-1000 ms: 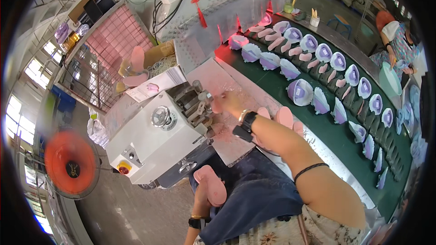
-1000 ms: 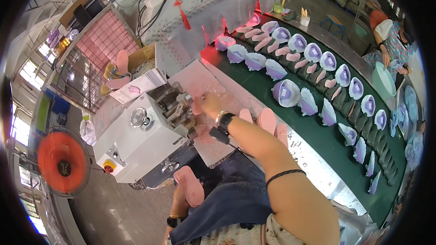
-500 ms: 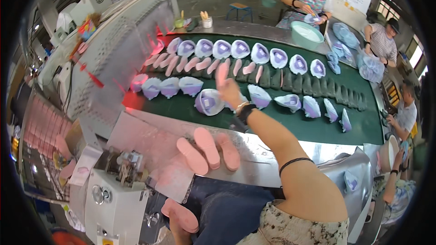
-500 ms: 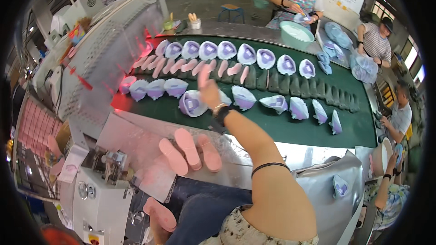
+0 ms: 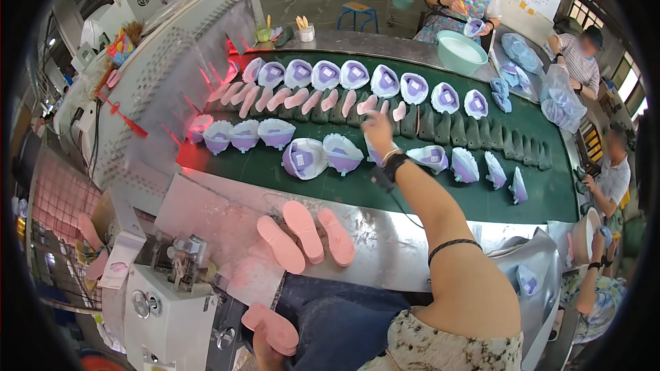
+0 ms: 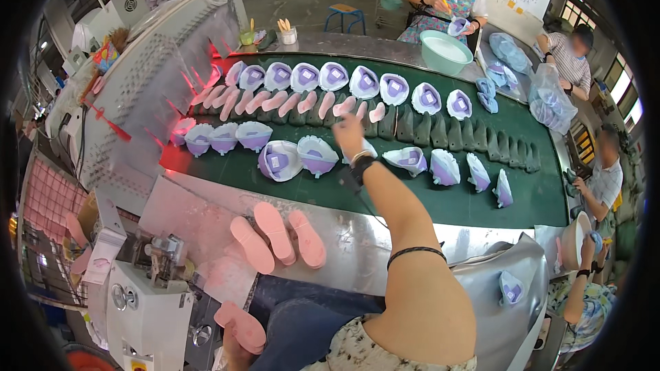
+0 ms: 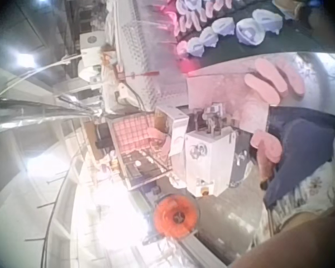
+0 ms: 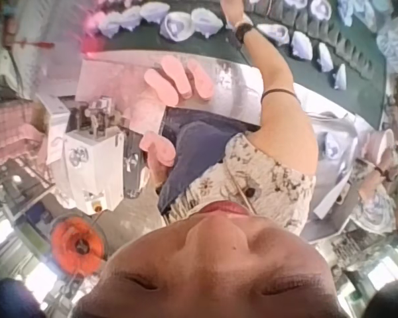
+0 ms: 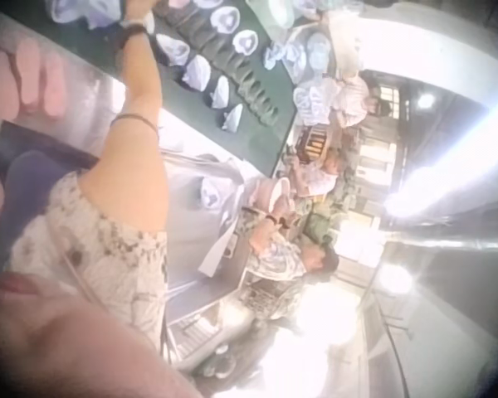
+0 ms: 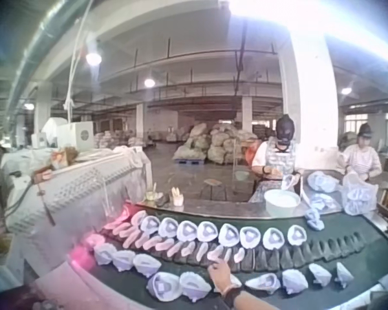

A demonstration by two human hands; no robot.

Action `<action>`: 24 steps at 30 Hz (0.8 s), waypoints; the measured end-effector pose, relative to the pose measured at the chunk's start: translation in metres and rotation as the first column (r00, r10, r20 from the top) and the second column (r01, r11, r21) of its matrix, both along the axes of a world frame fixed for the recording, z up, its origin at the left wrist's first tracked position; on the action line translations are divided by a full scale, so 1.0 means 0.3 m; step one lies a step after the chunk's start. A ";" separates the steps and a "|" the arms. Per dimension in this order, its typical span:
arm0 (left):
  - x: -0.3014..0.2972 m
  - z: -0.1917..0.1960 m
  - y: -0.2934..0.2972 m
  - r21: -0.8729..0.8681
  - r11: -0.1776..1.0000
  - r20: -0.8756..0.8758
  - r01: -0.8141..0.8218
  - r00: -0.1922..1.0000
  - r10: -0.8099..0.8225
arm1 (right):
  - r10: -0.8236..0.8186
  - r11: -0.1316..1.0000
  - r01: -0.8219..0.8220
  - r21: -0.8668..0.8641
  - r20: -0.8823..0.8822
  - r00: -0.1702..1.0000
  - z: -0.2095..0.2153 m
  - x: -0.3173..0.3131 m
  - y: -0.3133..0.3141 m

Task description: The person repeatedly picks up pink slipper soles and inserts them into purple slipper uppers on a conveyor belt. They handle the items one at a time, moving them along the belt to the next stage of the assembly line.

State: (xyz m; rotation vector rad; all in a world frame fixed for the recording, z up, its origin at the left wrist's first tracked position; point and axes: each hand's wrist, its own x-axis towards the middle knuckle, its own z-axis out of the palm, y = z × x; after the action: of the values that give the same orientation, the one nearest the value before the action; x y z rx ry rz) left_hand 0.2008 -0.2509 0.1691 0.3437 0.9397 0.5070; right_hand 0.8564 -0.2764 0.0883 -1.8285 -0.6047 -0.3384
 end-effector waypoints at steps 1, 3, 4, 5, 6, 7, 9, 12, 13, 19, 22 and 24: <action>-0.026 -0.004 -0.009 0.004 1.000 -0.007 -0.007 1.000 0.007 | 0.093 0.995 -0.082 -0.052 0.253 0.963 0.078 -0.162 0.129; -0.081 -0.045 -0.007 0.001 1.000 -0.012 0.004 1.000 -0.004 | 0.515 0.797 -0.555 -0.237 -0.212 0.831 0.183 -0.515 0.220; -0.051 -0.017 0.005 -0.017 0.999 0.029 0.039 0.999 -0.038 | 0.723 0.638 -0.769 -0.031 -0.320 0.612 0.210 -0.716 0.213; -0.043 0.014 0.014 -0.030 0.999 0.059 0.043 0.997 -0.041 | 0.755 0.507 -0.846 0.164 -0.558 0.344 0.382 -0.949 0.153; -0.002 0.039 0.031 0.036 0.999 -0.013 0.021 1.000 -0.020 | 0.743 0.410 -0.910 0.066 -0.603 0.291 0.373 -1.089 0.100; 0.029 0.067 0.038 0.106 0.994 -0.095 -0.010 0.995 0.020 | 0.732 0.273 -0.962 -0.019 -0.644 0.221 0.349 -1.222 0.061; 0.025 0.066 0.054 0.141 0.990 -0.035 -0.030 0.999 0.035 | 0.738 0.115 -0.989 -0.094 -0.659 0.148 0.372 -1.400 0.045; 0.001 0.073 0.039 0.165 0.981 -0.110 -0.104 0.986 0.123 | 0.777 0.230 -0.973 -0.020 -0.599 0.196 0.357 -1.529 0.069; -0.010 0.089 0.034 0.114 0.988 -0.107 -0.102 0.988 0.115 | 0.775 0.324 -0.944 0.057 -0.589 0.230 0.281 -1.541 0.114; -0.160 0.050 -0.039 -0.030 0.998 -0.071 -0.048 0.996 0.045 | 0.651 0.626 -0.779 0.031 -0.571 0.500 0.095 -1.506 0.523; -0.165 0.047 -0.050 -0.055 0.997 -0.021 -0.045 0.999 0.044 | 0.683 0.407 -0.912 -0.041 -0.649 0.334 0.108 -1.489 0.690; -0.176 0.048 -0.059 -0.037 0.997 0.014 -0.067 0.998 0.067 | 0.696 0.341 -0.922 -0.186 -0.610 0.380 0.153 -1.492 0.721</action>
State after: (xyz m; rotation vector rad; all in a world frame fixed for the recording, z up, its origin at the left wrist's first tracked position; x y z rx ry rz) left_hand 0.1481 -0.2688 0.1835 0.2753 0.9468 0.5523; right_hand 0.4087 -0.0601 0.1342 -1.6855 -1.3218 1.0484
